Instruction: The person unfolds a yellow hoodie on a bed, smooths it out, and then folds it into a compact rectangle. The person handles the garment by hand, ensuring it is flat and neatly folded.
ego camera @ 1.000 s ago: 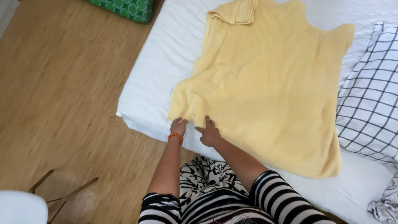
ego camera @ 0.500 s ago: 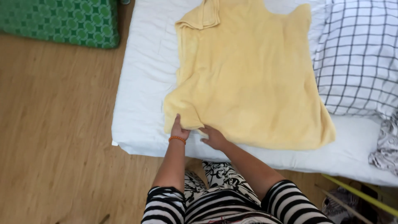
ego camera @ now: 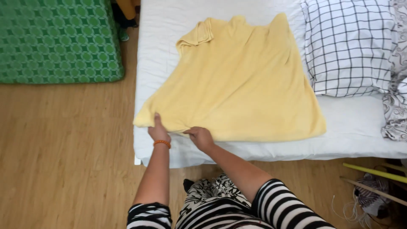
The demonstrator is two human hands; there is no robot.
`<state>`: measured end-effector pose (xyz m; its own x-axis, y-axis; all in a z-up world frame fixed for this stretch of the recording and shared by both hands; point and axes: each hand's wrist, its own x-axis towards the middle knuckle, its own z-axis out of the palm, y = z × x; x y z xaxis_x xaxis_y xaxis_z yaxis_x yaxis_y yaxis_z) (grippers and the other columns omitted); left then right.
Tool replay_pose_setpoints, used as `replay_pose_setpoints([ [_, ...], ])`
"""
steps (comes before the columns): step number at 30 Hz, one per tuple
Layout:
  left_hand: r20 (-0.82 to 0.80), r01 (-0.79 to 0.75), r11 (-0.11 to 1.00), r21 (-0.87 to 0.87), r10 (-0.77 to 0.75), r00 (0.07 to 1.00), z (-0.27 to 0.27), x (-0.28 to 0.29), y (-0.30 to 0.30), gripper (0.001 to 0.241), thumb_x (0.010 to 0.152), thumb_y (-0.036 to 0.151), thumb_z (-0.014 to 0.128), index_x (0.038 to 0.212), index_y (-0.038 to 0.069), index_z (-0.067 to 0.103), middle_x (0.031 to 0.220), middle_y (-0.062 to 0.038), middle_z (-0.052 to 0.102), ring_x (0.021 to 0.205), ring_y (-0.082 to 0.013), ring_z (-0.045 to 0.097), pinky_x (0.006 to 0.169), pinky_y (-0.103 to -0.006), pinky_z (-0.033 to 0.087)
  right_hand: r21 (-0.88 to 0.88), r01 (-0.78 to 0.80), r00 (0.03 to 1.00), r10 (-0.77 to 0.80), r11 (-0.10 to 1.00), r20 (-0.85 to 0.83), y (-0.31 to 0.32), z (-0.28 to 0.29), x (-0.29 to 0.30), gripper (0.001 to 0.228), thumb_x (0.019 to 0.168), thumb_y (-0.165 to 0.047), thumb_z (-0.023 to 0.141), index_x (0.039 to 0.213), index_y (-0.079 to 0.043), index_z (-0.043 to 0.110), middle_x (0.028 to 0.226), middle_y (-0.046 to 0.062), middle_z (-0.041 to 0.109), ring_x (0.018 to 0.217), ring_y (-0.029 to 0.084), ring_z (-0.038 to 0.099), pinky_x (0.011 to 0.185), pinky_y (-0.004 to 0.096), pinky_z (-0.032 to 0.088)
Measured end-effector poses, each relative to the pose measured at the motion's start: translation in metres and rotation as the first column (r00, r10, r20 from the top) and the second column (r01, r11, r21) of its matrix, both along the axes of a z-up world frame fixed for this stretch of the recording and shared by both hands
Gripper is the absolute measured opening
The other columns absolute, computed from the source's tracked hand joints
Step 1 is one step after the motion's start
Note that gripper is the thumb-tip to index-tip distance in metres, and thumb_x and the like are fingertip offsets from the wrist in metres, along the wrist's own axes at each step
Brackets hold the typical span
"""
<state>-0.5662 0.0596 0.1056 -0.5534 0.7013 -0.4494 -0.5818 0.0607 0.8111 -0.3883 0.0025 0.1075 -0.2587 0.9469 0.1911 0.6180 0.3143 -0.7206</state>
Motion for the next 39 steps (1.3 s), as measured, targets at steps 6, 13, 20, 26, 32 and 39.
replay_pose_setpoints([
  [6, -0.286, 0.006, 1.0, 0.001, -0.005, 0.958, -0.011, -0.106, -0.013, 0.046, 0.097, 0.021, 0.073, 0.132, -0.006, 0.062, 0.129, -0.012, 0.07, 0.11, -0.0206, 0.067, 0.094, -0.0328, 0.054, -0.09, -0.238, 0.971, 0.233, 0.967, -0.062, -0.02, -0.015, -0.073, 0.04, 0.084, 0.0, 0.066, 0.12, -0.014, 0.075, 0.139, 0.017, 0.063, 0.121, 0.036, 0.061, 0.104, 0.044, 0.049],
  [13, -0.777, 0.227, 0.884, -0.408, -0.467, 0.423, -0.101, -0.114, -0.014, 0.081, 0.077, 0.024, 0.086, 0.143, -0.007, 0.051, 0.135, -0.028, 0.062, 0.127, -0.0379, 0.061, 0.111, -0.043, 0.046, -0.263, -0.12, 0.99, 0.134, 0.957, 0.034, -0.054, -0.063, -0.038, 0.068, 0.088, -0.007, 0.065, 0.153, -0.019, 0.049, 0.156, 0.019, 0.047, 0.144, 0.039, 0.043, 0.119, 0.047, 0.039],
  [20, -0.84, 0.565, 0.655, -0.502, -0.524, -0.139, -0.043, 0.055, -0.033, 0.104, 0.074, 0.023, 0.085, 0.159, 0.009, 0.029, 0.159, -0.035, 0.024, 0.149, -0.0502, 0.02, 0.123, -0.0529, 0.023, -0.32, 0.258, 0.914, -0.123, 0.912, 0.386, -0.063, -0.031, 0.048, 0.093, 0.085, -0.023, 0.072, 0.162, -0.023, 0.02, 0.165, 0.024, 0.021, 0.152, 0.042, 0.022, 0.119, 0.056, 0.03],
  [26, -0.845, 0.682, 0.518, -0.516, -0.439, -0.306, 0.001, 0.147, -0.07, 0.098, 0.076, 0.015, 0.08, 0.159, 0.012, 0.028, 0.164, -0.031, 0.016, 0.152, -0.0518, 0.013, 0.123, -0.0534, 0.024, -0.286, 0.439, 0.873, -0.328, 0.852, 0.361, -0.087, -0.042, 0.131, 0.091, 0.084, -0.021, 0.072, 0.161, -0.021, 0.023, 0.164, 0.023, 0.023, 0.151, 0.043, 0.023, 0.115, 0.059, 0.034],
  [32, -0.814, 0.676, 0.463, -0.574, -0.41, -0.411, 0.0, 0.214, -0.09, 0.097, 0.078, 0.014, 0.08, 0.159, 0.013, 0.027, 0.164, -0.028, 0.014, 0.152, -0.0503, 0.01, 0.124, -0.0542, 0.022, -0.263, 0.534, 0.827, -0.432, 0.804, 0.359, -0.117, -0.086, 0.253, 0.089, 0.082, -0.021, 0.073, 0.16, -0.018, 0.03, 0.161, 0.025, 0.028, 0.148, 0.045, 0.026, 0.114, 0.057, 0.037],
  [39, -0.704, 0.585, 0.405, -0.703, -0.513, -0.491, -0.021, 0.33, -0.119, 0.097, 0.08, 0.018, 0.079, 0.159, 0.012, 0.023, 0.164, -0.027, 0.012, 0.153, -0.0483, 0.009, 0.123, -0.0539, 0.019, -0.244, 0.61, 0.777, -0.508, 0.754, 0.372, -0.147, -0.151, 0.408, 0.08, 0.079, -0.019, 0.073, 0.152, -0.012, 0.042, 0.157, 0.026, 0.035, 0.143, 0.047, 0.03, 0.113, 0.056, 0.036],
])
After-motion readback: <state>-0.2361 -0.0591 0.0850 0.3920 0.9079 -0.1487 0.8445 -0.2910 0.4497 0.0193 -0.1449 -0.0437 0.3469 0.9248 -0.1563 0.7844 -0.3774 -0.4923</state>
